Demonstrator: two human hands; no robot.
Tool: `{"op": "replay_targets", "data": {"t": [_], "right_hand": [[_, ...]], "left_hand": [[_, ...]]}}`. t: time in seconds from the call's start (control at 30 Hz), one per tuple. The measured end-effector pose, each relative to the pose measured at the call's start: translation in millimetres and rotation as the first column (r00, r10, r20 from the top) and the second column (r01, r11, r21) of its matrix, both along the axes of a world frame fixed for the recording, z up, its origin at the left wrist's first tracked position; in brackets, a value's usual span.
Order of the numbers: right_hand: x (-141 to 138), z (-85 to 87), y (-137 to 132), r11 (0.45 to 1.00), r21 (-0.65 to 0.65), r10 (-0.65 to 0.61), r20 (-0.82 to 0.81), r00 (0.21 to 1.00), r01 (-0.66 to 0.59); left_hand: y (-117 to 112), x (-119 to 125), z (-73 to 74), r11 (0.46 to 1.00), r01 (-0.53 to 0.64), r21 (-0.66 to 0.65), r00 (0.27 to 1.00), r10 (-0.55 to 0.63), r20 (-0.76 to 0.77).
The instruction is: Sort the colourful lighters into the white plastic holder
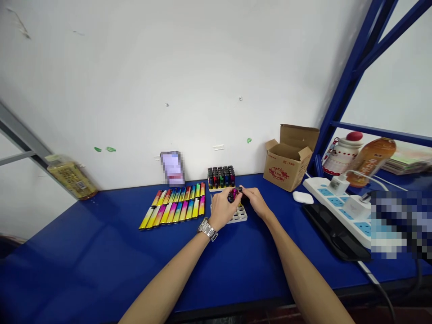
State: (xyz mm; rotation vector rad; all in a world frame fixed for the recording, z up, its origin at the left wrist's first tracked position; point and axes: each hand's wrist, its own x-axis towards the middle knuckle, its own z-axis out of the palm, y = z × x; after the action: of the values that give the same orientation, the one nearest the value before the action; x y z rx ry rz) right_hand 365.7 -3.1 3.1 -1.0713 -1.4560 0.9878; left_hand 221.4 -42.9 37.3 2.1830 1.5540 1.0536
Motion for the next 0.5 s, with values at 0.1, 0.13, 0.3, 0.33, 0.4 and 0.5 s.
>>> {"op": "replay_targets", "data": {"t": [0.1,0.13,0.3,0.33,0.4,0.5], "right_hand": [[-0.6,2.4,-0.5,1.0,0.0,0.003,0.002,1.0,-0.003],[-0.6,2.8,-0.5,1.0,0.001,0.002,0.002,1.0,-0.002],[0.2,2.0,0.2,1.0,0.011,0.006,-0.003,1.0,-0.005],[0.6,1.8,0.0,1.0,0.012,0.007,-0.005,1.0,-0.007],[1.5,1.9,-1.0,1.0,0.01,0.016,-0.014,1.0,-0.016],[1.7,3.7,-4.2,0.996,0.018,0.091,-0.011,0.996,-0.091]], "left_hand": [[-0.3,0.4,1.0,1.0,-0.014,-0.01,1.0,0.014,-0.001],[-0.9,1.3,1.5,0.999,-0.028,-0.025,1.0,0.027,-0.013],[-2.6,5.4,0.1,0.995,-0.08,-0.065,0.996,0.078,-0.034],[-2.1,5.3,-1.0,0.996,-0.068,-0.062,0.998,0.068,0.003],[-0.2,4.2,-2.7,0.999,-0.021,-0.046,0.993,0.026,0.115],[2.5,0.9,-1.4,1.0,0.011,-0.009,0.956,-0.008,0.294]]}}
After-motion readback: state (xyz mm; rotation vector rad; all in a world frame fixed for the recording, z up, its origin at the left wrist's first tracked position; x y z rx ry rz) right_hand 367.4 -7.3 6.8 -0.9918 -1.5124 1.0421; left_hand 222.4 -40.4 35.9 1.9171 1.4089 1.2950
